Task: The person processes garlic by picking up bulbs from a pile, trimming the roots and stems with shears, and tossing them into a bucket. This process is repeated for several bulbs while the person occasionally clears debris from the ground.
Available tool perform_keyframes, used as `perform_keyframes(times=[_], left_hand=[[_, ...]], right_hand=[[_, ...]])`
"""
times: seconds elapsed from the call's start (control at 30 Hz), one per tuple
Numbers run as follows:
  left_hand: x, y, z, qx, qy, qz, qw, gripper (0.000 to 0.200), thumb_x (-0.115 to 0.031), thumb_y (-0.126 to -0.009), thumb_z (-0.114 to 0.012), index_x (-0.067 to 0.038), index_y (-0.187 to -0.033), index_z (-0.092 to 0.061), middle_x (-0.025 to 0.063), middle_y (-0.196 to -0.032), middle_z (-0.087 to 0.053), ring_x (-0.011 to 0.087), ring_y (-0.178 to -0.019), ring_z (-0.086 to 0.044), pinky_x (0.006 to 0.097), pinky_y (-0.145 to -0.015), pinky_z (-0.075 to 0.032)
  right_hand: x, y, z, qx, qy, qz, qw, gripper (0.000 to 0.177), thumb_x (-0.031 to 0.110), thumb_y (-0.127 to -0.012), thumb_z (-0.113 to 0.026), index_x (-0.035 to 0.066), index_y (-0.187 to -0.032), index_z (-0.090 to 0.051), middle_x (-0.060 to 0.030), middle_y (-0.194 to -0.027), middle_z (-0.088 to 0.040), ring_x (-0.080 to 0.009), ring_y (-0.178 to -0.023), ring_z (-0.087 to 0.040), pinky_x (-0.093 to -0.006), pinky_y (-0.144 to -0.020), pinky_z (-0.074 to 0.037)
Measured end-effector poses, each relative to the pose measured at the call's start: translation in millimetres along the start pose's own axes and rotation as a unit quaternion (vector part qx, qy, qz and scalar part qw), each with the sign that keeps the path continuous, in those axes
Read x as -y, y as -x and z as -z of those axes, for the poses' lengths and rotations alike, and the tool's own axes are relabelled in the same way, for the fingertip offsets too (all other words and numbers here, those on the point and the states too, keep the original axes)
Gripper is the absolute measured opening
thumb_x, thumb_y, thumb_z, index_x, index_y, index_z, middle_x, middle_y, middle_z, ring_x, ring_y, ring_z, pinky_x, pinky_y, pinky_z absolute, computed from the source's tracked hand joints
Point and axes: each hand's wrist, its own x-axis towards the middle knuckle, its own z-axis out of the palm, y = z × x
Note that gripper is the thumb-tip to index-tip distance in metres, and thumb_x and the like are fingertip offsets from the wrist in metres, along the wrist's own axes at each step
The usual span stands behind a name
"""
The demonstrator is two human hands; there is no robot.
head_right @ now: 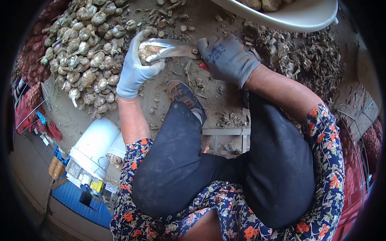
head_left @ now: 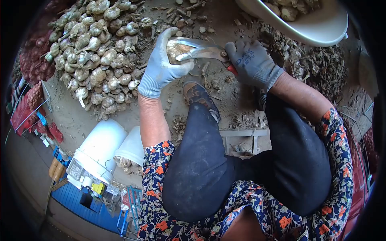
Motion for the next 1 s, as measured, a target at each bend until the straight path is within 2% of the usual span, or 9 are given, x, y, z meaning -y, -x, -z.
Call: perform_keyframes(times=[0.2,0.23,0.5,0.6,0.7,0.8,0.83,0.9,1.0], left_hand=[[8,-1,0,-0.009,-0.002,-0.002,1.000,0.093,-0.018,-0.063,-0.079,0.005,-0.138,-0.030,0.0173,-0.119,-0.055,0.0206,-0.105,-0.058,0.0298,-0.090,-0.048],[13,0,0,-0.006,-0.030,-0.051,0.998,0.095,-0.020,-0.063,-0.079,0.005,-0.139,-0.029,0.0175,-0.120,-0.054,0.0215,-0.106,-0.057,0.0304,-0.091,-0.048],[10,1,-1,0.024,-0.011,0.060,0.998,0.092,-0.025,-0.062,-0.081,0.004,-0.136,-0.035,0.0176,-0.119,-0.055,0.0218,-0.105,-0.058,0.0310,-0.090,-0.048],[21,4,-8,0.039,0.039,0.063,0.996,0.086,-0.027,-0.061,-0.082,0.003,-0.130,-0.042,0.0153,-0.115,-0.058,0.0209,-0.102,-0.060,0.0301,-0.088,-0.049],[40,7,-16,0.000,0.085,0.072,0.994,0.079,-0.034,-0.063,-0.083,0.000,-0.125,-0.049,0.0110,-0.111,-0.060,0.0188,-0.097,-0.061,0.0297,-0.085,-0.051],[76,-2,-19,-0.152,0.354,0.114,0.916,0.081,-0.057,-0.066,-0.079,-0.004,-0.121,-0.052,0.0040,-0.106,-0.060,0.0146,-0.096,-0.060,0.0308,-0.084,-0.051],[83,1,-19,-0.155,0.354,0.110,0.916,0.081,-0.057,-0.066,-0.079,-0.004,-0.121,-0.052,0.0040,-0.106,-0.060,0.0146,-0.096,-0.060,0.0308,-0.084,-0.051],[82,4,-18,-0.179,0.531,0.087,0.823,0.083,-0.059,-0.065,-0.079,-0.005,-0.122,-0.052,0.0040,-0.107,-0.060,0.0156,-0.101,-0.059,0.0316,-0.089,-0.050],[56,4,-25,-0.131,0.557,0.029,0.820,0.066,-0.042,-0.073,-0.075,-0.006,-0.124,-0.052,0.0060,-0.115,-0.059,0.0186,-0.106,-0.057,0.0345,-0.091,-0.050]], right_hand=[[-3,-6,-13,0.102,-0.146,-0.050,0.983,0.038,0.026,-0.080,-0.065,0.002,-0.100,-0.044,-0.0165,-0.080,-0.062,-0.0362,-0.074,-0.063,-0.0455,-0.065,-0.049],[-3,-2,-17,0.090,-0.178,-0.076,0.977,0.037,0.027,-0.081,-0.064,0.002,-0.100,-0.045,-0.0172,-0.080,-0.062,-0.0361,-0.075,-0.064,-0.0462,-0.065,-0.050],[0,9,-5,-0.034,-0.095,-0.037,0.994,0.031,0.031,-0.090,-0.055,0.003,-0.102,-0.047,-0.0199,-0.086,-0.064,-0.0356,-0.078,-0.066,-0.0491,-0.070,-0.050],[-1,3,-7,0.043,-0.082,-0.016,0.996,0.035,0.031,-0.088,-0.057,0.002,-0.106,-0.046,-0.0218,-0.086,-0.063,-0.0360,-0.079,-0.065,-0.0475,-0.072,-0.050],[-4,-3,-5,0.152,-0.232,-0.109,0.955,0.034,0.031,-0.086,-0.059,0.002,-0.102,-0.050,-0.0230,-0.085,-0.063,-0.0374,-0.080,-0.065,-0.0467,-0.072,-0.049],[-8,9,-3,0.091,-0.379,-0.185,0.902,0.032,0.031,-0.084,-0.060,0.001,-0.092,-0.053,-0.0234,-0.083,-0.063,-0.0397,-0.083,-0.063,-0.0461,-0.074,-0.048],[-8,13,8,0.131,-0.388,-0.177,0.895,0.031,0.032,-0.084,-0.060,0.001,-0.088,-0.054,-0.0236,-0.083,-0.063,-0.0410,-0.084,-0.063,-0.0461,-0.075,-0.047],[-7,18,20,0.215,-0.450,-0.169,0.850,0.034,0.033,-0.083,-0.060,0.000,-0.088,-0.053,-0.0253,-0.086,-0.062,-0.0425,-0.089,-0.061,-0.0448,-0.078,-0.046],[6,21,5,0.174,-0.477,-0.137,0.851,0.039,0.034,-0.082,-0.061,-0.001,-0.094,-0.050,-0.0273,-0.088,-0.061,-0.0418,-0.090,-0.061,-0.0459,-0.079,-0.046]])
